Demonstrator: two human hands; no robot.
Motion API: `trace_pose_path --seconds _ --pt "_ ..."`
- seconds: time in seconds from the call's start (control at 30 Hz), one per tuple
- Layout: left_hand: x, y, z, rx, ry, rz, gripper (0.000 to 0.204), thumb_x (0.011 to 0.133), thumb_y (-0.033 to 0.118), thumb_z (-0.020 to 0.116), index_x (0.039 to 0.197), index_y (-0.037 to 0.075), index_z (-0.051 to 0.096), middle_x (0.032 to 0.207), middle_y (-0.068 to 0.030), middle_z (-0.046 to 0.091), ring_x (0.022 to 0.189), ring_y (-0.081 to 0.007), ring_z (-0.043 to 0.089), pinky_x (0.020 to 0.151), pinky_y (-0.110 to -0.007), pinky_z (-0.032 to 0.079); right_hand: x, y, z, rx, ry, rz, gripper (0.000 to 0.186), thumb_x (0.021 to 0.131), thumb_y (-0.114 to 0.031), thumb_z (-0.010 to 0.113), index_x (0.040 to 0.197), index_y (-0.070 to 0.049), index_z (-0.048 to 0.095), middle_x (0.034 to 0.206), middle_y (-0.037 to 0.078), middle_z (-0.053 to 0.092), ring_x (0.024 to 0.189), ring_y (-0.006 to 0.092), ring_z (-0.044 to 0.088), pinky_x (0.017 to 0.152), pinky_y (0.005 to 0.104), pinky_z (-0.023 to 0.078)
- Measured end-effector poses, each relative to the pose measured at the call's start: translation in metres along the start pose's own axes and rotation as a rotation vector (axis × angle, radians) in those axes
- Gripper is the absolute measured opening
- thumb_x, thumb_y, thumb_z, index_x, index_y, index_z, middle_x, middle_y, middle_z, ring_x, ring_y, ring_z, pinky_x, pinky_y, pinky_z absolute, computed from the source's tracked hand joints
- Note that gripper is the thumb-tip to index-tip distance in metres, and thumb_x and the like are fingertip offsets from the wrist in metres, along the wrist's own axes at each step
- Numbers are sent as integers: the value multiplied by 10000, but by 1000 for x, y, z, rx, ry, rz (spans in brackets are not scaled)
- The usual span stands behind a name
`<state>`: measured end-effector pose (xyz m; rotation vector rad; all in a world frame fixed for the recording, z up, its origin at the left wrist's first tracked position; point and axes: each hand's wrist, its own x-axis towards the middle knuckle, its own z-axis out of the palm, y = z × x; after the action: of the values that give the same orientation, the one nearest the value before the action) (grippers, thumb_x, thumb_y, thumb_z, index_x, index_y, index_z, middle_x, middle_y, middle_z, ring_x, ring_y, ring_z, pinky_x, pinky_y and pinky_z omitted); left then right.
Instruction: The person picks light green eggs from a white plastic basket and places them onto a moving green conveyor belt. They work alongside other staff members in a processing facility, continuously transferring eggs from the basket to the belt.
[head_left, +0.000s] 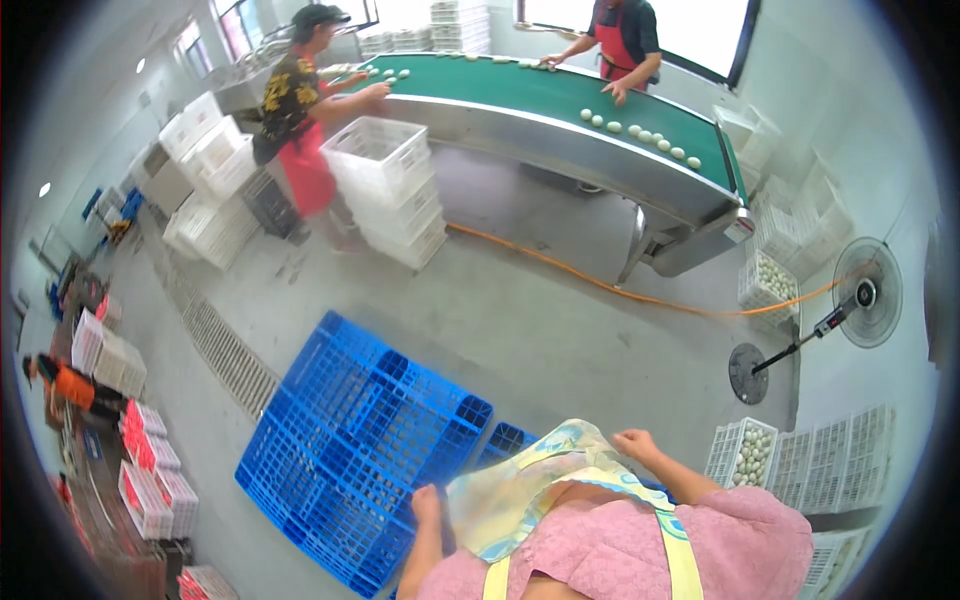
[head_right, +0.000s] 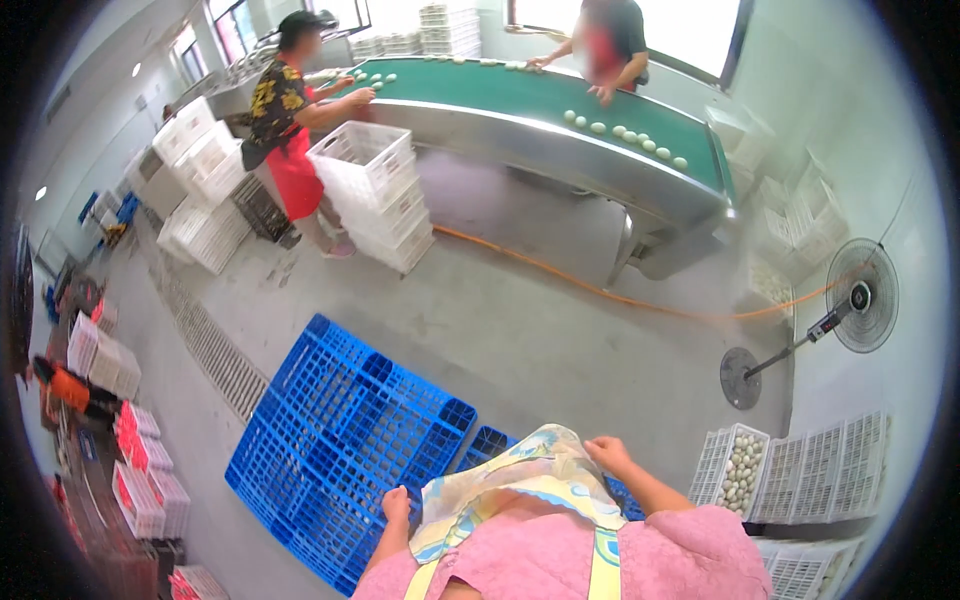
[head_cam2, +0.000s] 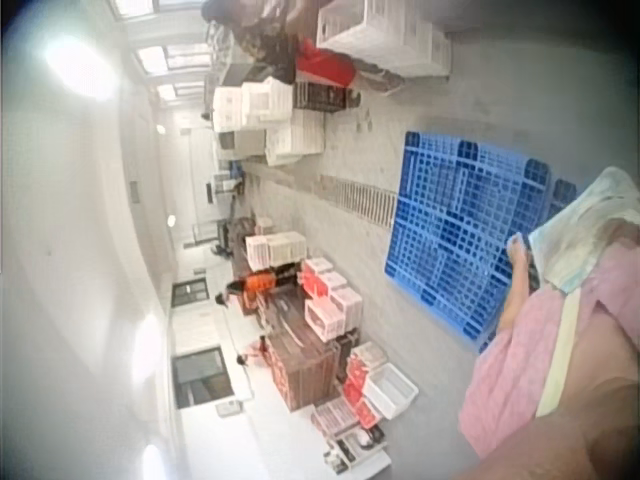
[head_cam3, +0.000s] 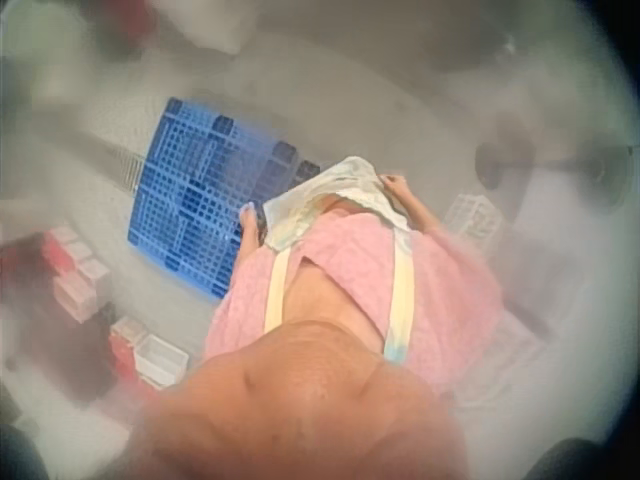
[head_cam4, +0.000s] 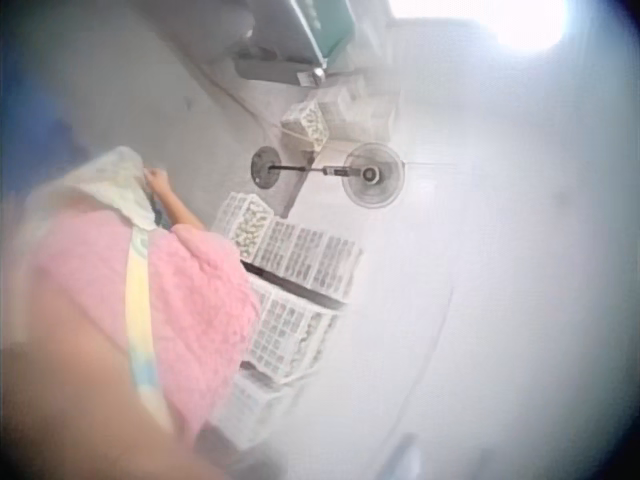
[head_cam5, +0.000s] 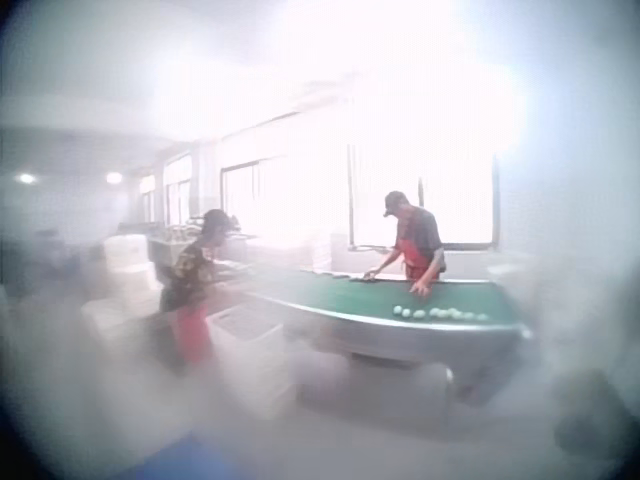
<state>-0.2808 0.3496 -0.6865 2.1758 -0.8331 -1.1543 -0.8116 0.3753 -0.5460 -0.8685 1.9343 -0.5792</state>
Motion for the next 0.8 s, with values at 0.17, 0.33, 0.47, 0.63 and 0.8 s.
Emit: trace_pose_path --seconds 0.17,0.33,0.47,0.63,0.8 --pt "73 22 39 -20 61 -21 291 862 266 652 859 -22 691 904 -185 709 831 -301 659 786 -396 512 70 35 -28 -316 -117 180 431 846 -461 669 939 -49 755 759 76 711 663 171 656 629 335 537" --pt "112 34 135 444 135 182 320 841 283 657 765 -24 708 808 -193 700 725 -316 661 729 -428 512 210 16 -97 -357 -136 243 489 826 -530 675 948 -64 761 766 87 708 660 179 657 622 339 535" --pt "172 91 232 706 -29 203 413 908 352 522 856 -12 711 873 -195 702 816 -334 669 764 -435 507 424 -11 -135 -203 202 120 495 860 -472 656 1020 -8 718 829 117 715 729 202 668 687 365 540" --pt "252 271 333 139 -40 308 268 818 183 732 973 -26 666 934 -152 702 845 -262 663 782 -372 529 519 -117 -183 276 377 -72 395 870 -326 707 1092 -1 672 998 111 701 968 190 658 856 333 518" --pt "356 476 441 25 -175 497 223 868 175 695 982 -4 626 857 -94 668 773 -179 619 730 -334 519 570 -191 -275 274 613 -372 464 836 -266 761 1195 -14 609 1102 86 661 1009 159 627 891 328 509"
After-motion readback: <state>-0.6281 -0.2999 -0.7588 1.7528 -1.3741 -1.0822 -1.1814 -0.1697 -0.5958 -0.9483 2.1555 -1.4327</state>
